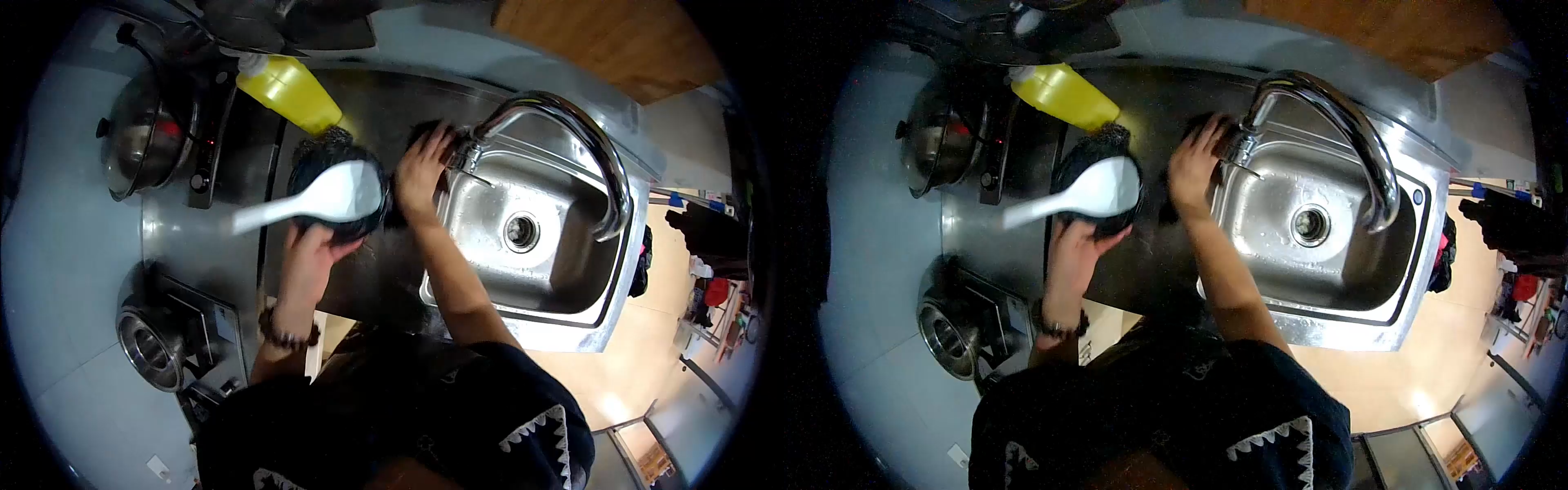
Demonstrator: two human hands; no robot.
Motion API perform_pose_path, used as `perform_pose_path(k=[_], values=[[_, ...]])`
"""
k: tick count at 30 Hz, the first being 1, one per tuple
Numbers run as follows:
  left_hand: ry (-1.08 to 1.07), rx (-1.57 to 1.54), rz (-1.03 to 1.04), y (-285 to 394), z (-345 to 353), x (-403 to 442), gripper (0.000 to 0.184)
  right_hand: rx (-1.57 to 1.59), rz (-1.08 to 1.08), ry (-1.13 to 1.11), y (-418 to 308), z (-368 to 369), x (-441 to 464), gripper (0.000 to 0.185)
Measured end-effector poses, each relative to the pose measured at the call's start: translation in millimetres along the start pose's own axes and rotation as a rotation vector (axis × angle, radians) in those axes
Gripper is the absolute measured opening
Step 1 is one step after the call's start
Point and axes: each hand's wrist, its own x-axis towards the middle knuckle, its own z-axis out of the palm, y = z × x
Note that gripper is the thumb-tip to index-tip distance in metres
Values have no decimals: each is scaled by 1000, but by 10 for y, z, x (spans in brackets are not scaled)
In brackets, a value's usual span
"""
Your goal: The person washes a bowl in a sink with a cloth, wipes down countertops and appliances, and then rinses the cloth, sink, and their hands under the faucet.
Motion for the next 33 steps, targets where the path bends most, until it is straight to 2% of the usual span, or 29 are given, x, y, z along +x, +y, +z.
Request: perform_pose_path(k=[1, 2, 4, 5, 6, 7, 9, 11, 13, 14, 15, 16, 18, 19, 21, 23, 26, 29, 31, 33], values=[[64, 49, 27, 43, -76, -164, 50, -279, 104, 1, -11, 75, 294, 39], [66, 57, 21, 95, -153, -285, 51, 6, 208, 316, 90, 409, 528, 38], [91, 41, 21, 166, -301, -465, 52, 306, 500, 546, 45, 756, 897, 34], [130, 55, 35, 207, -321, -523, 52, 313, 679, 460, -44, 633, 1059, 31], [124, 63, 47, 244, -357, -531, 52, 564, 880, 591, -166, 514, 1083, 24], [120, 66, 52, 257, -387, -546, 51, 562, 883, 583, -176, 588, 1021, 24], [87, 140, 29, 309, -357, -454, 48, 481, 107, 447, -107, 801, 773, 24], [-6, 241, 65, 365, -205, -271, 44, 486, -246, 140, -188, 660, 751, 30], [-124, 301, 101, 374, -33, -12, 35, 468, -484, -20, -196, 650, 783, 30], [-253, 242, 95, 328, -55, 197, 32, 681, -477, -80, -107, 338, 684, 32], [-267, 243, 106, 291, 45, 320, 30, 969, -437, -262, -45, 546, 507, 33], [-367, 183, 108, 266, 127, 449, 30, 1247, -352, -437, 21, 774, 331, 34], [-447, 144, 52, 204, 211, 677, 28, 946, -294, -608, -98, -99, -161, 38], [-466, 126, 3, 156, 235, 794, 28, 686, -404, -567, -170, -210, -428, 40], [-445, 79, -27, 31, 271, 983, 27, 582, -595, -382, -383, -557, -1013, 40], [-474, 140, -15, -92, 270, 1166, 26, 648, -705, -365, -426, -570, -1547, 40], [-312, 84, -37, -291, 291, 1326, 30, 690, -779, -400, 29, -766, -1990, 35], [-326, -84, -146, -340, 144, 1597, 34, 658, -551, -420, 773, -992, -2360, 36], [-325, -42, -109, -327, 210, 1574, 37, 567, -385, -353, 1349, -1166, -2558, 34], [-487, 152, -45, -332, 131, 1725, 39, 462, -267, -252, 1932, -1252, -2658, 31]])
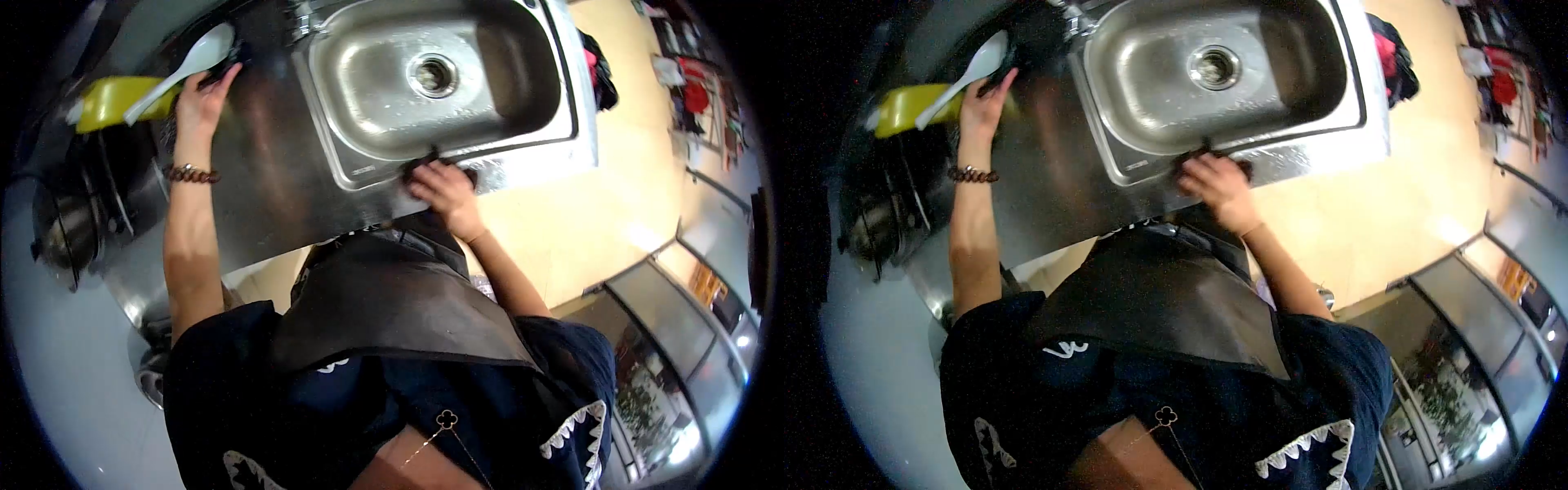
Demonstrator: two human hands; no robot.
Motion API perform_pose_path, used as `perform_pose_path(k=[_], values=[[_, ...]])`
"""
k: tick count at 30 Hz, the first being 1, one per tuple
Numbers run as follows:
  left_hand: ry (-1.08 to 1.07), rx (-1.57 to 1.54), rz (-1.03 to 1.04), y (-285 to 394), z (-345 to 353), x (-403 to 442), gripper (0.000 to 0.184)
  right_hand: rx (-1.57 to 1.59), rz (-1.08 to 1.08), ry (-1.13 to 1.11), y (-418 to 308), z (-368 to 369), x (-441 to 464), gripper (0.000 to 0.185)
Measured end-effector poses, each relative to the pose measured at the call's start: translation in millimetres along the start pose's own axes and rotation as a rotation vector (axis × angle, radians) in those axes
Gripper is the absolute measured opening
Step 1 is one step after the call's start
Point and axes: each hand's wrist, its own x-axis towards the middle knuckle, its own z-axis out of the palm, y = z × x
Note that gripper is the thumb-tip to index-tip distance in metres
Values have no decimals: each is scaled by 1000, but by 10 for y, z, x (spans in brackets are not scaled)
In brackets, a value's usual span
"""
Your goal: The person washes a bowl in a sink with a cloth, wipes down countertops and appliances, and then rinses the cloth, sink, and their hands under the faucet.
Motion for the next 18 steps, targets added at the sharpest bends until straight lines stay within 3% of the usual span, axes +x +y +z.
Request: perform_pose_path(k=[2, 3, 4, 6, 7, 8, 9, 10, 12, 13, 14, 15, 16, 17, 18], values=[[151, -302, -122, 59, 170, -86, 53, -102, 110, 189, 479, -202, -263, 29], [264, -248, -145, 63, 376, -235, 61, -158, 151, 285, 732, -320, -366, 28], [249, -249, -146, 4, 546, -379, 61, -211, 187, 384, 1010, -444, -469, 28], [302, -74, -316, -102, 815, -620, 60, -407, 272, 462, 1519, -750, -671, 24], [141, 204, -224, -171, 922, -692, 57, -442, 414, 482, 1686, -876, -737, 25], [-17, 483, -126, -221, 1003, -747, 54, -278, 617, 556, 2021, -1031, -816, 26], [-11, 679, 0, -290, 1033, -700, 47, -548, 552, 654, 2149, -999, -812, 27], [-3, 683, -2, -362, 1055, -633, 47, -621, 606, 679, 2145, -961, -776, 24], [-85, 1248, 438, -410, 1104, -504, 47, -594, 698, 552, 1879, -770, -638, 20], [-68, 1414, 544, -392, 1211, -497, 48, -582, 564, 639, 1617, -645, -467, 16], [-51, 1577, 652, -393, 1335, -481, 50, -32, 779, 720, 1412, -469, -346, 20], [-69, 1600, 735, -459, 1370, -404, 53, -10, 791, 757, 1210, -187, -243, 27], [-104, 1667, 736, -518, 1391, -361, 54, -289, 703, 502, 1084, 188, -250, 31], [-150, 1686, 667, -569, 1413, -301, 57, -309, 641, 552, 743, 484, -54, 31], [-194, 1703, 598, -618, 1428, -261, 60, -337, 553, 420, 465, 728, 102, 31]])
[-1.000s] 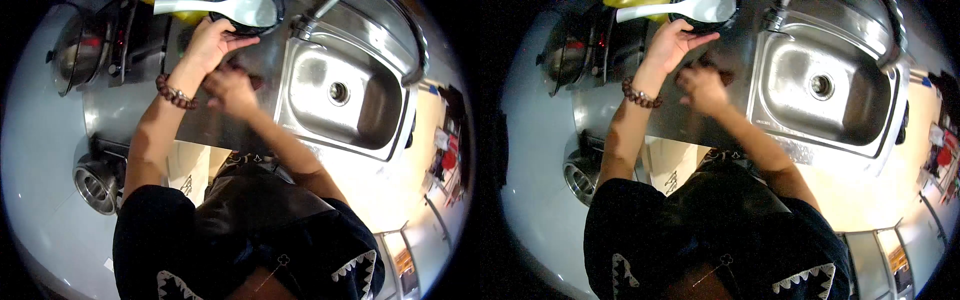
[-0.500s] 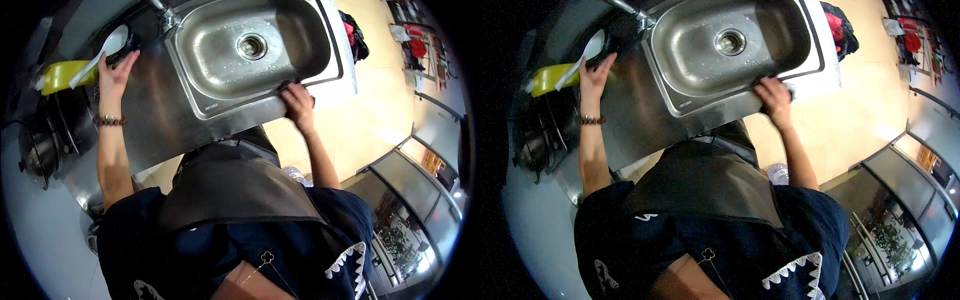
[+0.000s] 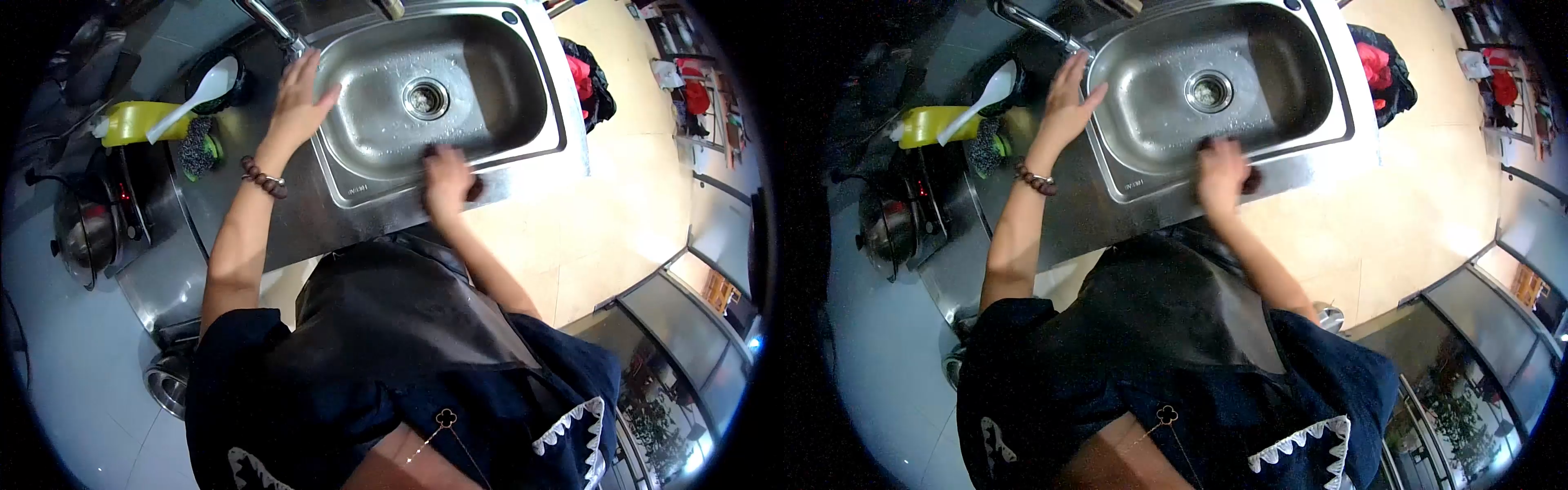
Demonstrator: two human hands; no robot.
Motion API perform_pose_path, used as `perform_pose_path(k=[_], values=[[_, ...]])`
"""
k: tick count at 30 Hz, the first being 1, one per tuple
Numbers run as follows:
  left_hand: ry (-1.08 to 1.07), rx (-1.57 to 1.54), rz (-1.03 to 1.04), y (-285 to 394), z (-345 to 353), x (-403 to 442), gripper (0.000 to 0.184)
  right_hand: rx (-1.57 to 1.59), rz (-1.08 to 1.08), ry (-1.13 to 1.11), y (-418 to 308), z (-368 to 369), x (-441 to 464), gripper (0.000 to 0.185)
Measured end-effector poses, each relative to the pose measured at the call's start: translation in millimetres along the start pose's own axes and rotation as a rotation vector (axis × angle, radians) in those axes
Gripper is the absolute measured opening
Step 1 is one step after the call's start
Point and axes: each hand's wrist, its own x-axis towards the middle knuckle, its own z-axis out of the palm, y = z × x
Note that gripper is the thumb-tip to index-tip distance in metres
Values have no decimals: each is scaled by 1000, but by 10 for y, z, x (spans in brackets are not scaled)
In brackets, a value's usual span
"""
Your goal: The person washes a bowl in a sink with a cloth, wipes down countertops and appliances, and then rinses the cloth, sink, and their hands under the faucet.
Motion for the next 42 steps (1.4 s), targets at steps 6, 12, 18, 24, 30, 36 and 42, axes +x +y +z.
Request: perform_pose_path(k=[6, 12, 18, 24, 30, 36, 42], values=[[89, -45, -113, -11, 20, -159, 29, 607, -68, -441, -1404, 241, 591, 22], [195, -651, -344, 214, 54, -529, 31, 2030, 823, -605, -585, 142, 1485, 29], [115, -1343, -751, 915, 245, 113, 54, 1878, 598, -565, -481, -453, 2015, 30], [66, -1504, -429, 965, 462, 551, 43, 982, 150, -435, -499, -565, 2191, 32], [179, -1439, -600, 1066, 708, 565, 58, 560, -112, 154, -639, -807, 2137, 16], [116, -1840, -802, 973, 642, 478, 43, 1403, 368, -283, -713, -625, 2060, 32], [202, -1654, -734, 1145, 724, 436, 33, 1151, 331, -427, -653, -186, 2105, 56]])
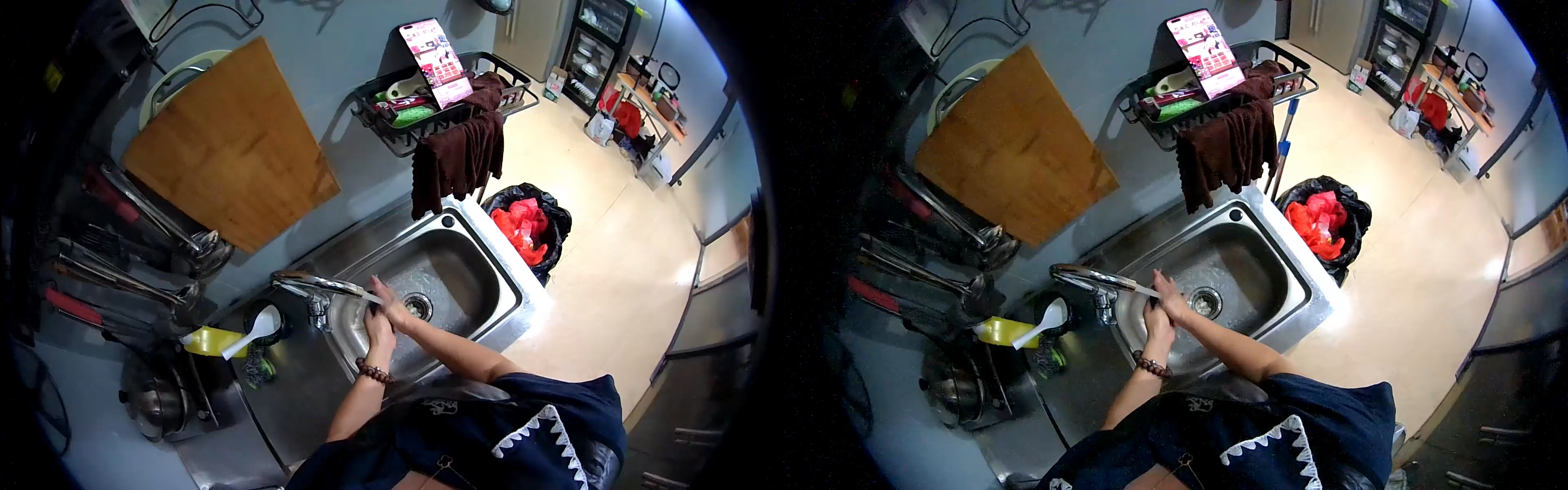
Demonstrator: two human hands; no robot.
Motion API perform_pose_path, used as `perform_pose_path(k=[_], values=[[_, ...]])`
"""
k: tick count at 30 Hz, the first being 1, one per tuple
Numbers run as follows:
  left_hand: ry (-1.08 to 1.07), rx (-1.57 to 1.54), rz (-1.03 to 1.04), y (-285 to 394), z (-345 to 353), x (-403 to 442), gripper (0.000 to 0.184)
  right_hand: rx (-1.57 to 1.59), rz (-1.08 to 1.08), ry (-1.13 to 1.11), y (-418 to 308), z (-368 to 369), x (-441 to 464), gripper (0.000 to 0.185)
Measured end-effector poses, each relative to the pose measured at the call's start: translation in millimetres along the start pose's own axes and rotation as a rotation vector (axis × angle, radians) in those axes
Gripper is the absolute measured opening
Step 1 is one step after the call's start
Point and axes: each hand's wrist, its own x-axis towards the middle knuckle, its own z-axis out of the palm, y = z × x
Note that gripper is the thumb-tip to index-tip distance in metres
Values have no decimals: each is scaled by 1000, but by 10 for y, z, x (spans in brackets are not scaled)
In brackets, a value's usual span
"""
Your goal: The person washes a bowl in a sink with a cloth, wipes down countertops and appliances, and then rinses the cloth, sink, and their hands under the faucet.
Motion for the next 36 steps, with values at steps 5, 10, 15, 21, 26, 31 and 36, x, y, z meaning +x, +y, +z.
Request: perform_pose_path(k=[5, 10, 15, 21, 26, 31, 36], values=[[19, -116, -4, -23, -104, -103, 24, 641, 528, -285, 267, -190, 117, 71], [-21, -170, -75, 5, -404, -35, 32, 522, 896, -305, 251, -368, -85, 57], [59, 152, -211, -6, -355, -14, 51, 435, 552, -190, 204, -173, -163, 34], [136, -183, -412, 156, -152, 141, 42, -333, -104, -57, 364, 9, -164, 38], [-99, -71, -432, 105, -374, 199, 24, -425, -117, -62, -585, -117, -516, 39], [39, -56, -587, -93, -368, 160, 22, -491, 40, 76, -358, -132, -432, 32], [229, -83, -523, -468, -300, 113, 23, -572, 300, -61, 75, -300, -64, 31]])
